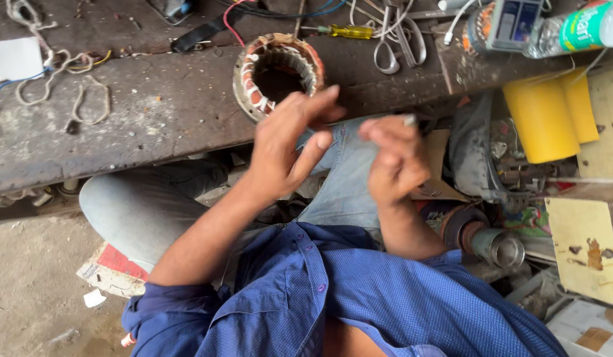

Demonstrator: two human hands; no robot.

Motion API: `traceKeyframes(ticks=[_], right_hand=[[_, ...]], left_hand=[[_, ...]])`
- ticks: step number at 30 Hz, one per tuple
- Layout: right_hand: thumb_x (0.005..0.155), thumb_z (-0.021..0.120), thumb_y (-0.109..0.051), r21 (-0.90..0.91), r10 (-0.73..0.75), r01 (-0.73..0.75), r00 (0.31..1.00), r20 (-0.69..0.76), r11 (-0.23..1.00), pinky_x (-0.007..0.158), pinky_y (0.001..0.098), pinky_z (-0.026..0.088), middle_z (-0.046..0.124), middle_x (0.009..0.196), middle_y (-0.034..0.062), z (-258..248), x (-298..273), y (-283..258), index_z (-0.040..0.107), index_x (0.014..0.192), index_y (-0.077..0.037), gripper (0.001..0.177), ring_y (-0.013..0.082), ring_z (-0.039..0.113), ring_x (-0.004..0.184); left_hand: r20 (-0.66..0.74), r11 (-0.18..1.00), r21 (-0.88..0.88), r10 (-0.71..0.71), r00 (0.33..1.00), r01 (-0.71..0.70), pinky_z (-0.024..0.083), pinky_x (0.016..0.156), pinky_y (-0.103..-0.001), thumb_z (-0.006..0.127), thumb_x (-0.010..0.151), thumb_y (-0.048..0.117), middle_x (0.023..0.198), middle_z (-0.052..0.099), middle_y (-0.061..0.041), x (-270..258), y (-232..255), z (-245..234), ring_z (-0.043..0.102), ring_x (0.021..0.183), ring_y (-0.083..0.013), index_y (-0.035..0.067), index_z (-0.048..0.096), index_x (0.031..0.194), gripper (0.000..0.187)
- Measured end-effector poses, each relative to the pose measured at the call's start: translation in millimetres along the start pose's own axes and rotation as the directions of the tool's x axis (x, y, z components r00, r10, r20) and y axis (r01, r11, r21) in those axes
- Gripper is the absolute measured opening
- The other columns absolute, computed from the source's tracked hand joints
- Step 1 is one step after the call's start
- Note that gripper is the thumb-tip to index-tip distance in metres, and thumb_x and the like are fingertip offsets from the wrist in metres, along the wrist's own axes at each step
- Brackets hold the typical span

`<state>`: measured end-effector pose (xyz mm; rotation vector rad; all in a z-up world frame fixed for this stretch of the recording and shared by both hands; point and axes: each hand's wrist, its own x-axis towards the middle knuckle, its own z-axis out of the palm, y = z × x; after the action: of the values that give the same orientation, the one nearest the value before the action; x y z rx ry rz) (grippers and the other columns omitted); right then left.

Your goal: The person sits on the floor and works on a motor stator, using a screwdriver to manipulate and secure white wires into the copper windings. The person repeatedly adjusts the wire placement and pulls the wire through the stator slots.

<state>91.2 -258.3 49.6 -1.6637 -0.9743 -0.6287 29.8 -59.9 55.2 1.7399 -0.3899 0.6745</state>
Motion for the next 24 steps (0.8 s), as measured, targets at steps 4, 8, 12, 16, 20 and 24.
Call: traceKeyframes(ticks=[4,8,12,16,20,24], right_hand=[[0.116,0.042,-0.032,-0.011,-0.008,0.006,0.989,-0.147,1.000,0.069,0.0327,0.057,0.062,0.106,0.0168,-23.6,7.8,37.1,0.063,0.107,0.003,0.041,0.0242,0.062,0.086],[0.117,0.043,-0.036,0.041,0.195,-0.191,0.972,-0.128,0.981,0.072,0.0321,0.057,0.063,0.112,0.0174,-40.3,-7.4,67.5,0.063,0.110,0.005,0.046,0.0226,0.065,0.091],[0.114,0.049,-0.039,0.345,0.404,-0.358,0.912,-0.068,0.867,0.073,0.0311,0.056,0.064,0.102,0.0128,-38.6,-19.6,91.6,0.062,0.107,0.003,0.044,0.0189,0.065,0.083],[0.115,0.055,-0.031,0.279,0.435,-0.420,0.900,0.011,0.863,0.067,0.0258,0.051,0.064,0.086,0.0085,-26.5,-17.1,87.1,0.068,0.109,0.003,0.037,0.0152,0.060,0.070],[0.112,0.061,-0.018,0.330,0.446,-0.463,0.885,0.129,0.823,0.069,0.0280,0.055,0.066,0.090,0.0106,-10.8,-14.2,59.5,0.069,0.120,0.003,0.024,0.0169,0.063,0.077],[0.111,0.063,-0.011,0.404,0.389,-0.444,0.896,0.215,0.800,0.075,0.0316,0.060,0.069,0.102,0.0155,-7.0,-6.9,34.2,0.066,0.126,0.000,0.019,0.0199,0.067,0.081]], left_hand=[[0.022,0.748,0.586,0.371,0.928,-0.313,0.045,0.076,-0.036,0.087,0.096,0.022,0.111,0.070,-0.007,2.5,-18.3,-11.0,0.062,0.100,-0.0230,0.007,0.072,0.116,0.029],[-0.027,0.698,0.692,0.278,0.960,-0.183,0.044,0.093,-0.043,0.085,0.092,0.023,0.116,0.068,-0.007,4.7,-28.7,-21.5,0.061,0.112,-0.0273,0.011,0.073,0.105,0.022],[-0.007,0.784,0.592,0.237,0.972,-0.187,0.042,0.097,-0.044,0.085,0.091,0.019,0.112,0.068,-0.004,9.4,-32.9,-28.0,0.061,0.110,-0.0266,0.010,0.075,0.095,0.015],[-0.015,0.834,0.533,0.179,0.984,-0.143,0.041,0.099,-0.043,0.082,0.087,0.014,0.114,0.069,-0.002,11.2,-28.6,-31.1,0.062,0.112,-0.0248,0.011,0.076,0.094,0.010],[-0.020,0.847,0.511,0.185,0.983,-0.149,0.040,0.096,-0.044,0.080,0.080,0.016,0.115,0.068,-0.005,11.0,-31.0,-31.8,0.061,0.113,-0.0282,0.011,0.076,0.095,0.017],[0.065,0.805,0.556,0.206,0.976,-0.207,0.039,0.100,-0.044,0.083,0.086,0.020,0.118,0.069,-0.001,10.7,-34.7,-33.2,0.061,0.115,-0.0248,0.013,0.077,0.106,0.022]])
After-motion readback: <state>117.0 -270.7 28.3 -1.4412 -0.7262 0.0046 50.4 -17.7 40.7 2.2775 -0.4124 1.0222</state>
